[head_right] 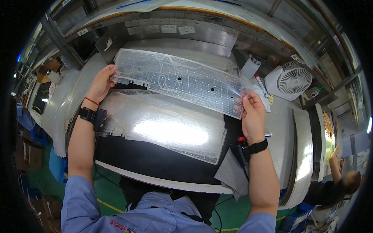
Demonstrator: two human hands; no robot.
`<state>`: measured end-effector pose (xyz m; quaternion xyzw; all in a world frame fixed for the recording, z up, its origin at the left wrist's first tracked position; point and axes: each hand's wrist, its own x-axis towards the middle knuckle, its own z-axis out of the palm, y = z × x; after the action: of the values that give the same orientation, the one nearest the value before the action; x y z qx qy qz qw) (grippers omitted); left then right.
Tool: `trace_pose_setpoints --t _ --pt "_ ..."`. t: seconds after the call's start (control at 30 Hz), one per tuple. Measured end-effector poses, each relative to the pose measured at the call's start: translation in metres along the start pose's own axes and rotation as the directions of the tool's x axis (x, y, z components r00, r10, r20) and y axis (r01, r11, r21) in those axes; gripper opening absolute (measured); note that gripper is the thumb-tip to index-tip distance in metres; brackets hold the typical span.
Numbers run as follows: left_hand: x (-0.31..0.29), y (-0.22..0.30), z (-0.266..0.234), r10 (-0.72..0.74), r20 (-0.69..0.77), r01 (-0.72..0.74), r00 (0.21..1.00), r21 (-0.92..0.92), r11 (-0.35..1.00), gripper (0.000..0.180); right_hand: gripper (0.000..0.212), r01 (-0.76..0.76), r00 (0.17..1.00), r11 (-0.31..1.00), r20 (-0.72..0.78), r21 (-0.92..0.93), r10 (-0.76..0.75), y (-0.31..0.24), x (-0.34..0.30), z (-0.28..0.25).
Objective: Inspecting and stacking flexible circuit board layers or keyboard membranes at a workstation.
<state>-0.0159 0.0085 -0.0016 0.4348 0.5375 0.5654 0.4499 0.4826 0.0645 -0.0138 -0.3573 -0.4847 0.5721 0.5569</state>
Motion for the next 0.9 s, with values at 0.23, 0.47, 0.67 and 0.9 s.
trace_pose_setpoints --t 0.23,0.47,0.67,0.9 --pt "-0.011 0.01 0.024 0.084 0.14 0.018 0.987 -0.603 0.797 0.054 0.025 0.013 0.998 1.0 -0.059 0.015 -0.012 -0.003 0.0 0.003" --pt "-0.049 0.019 0.101 0.252 0.212 -0.082 0.944 -0.591 0.802 0.066 0.025 0.085 0.994 0.994 -0.074 0.068 -0.08 -0.003 -0.004 0.008" --pt "-0.052 0.012 0.099 0.052 0.259 0.046 0.964 -0.358 0.933 0.037 0.024 0.121 0.992 0.993 -0.034 0.0 -0.121 -0.005 -0.01 0.017" --pt "-0.049 0.012 0.093 -0.024 0.2 0.08 0.98 -0.277 0.958 0.019 0.024 0.166 0.985 0.986 -0.04 -0.023 -0.167 -0.007 -0.013 0.02"
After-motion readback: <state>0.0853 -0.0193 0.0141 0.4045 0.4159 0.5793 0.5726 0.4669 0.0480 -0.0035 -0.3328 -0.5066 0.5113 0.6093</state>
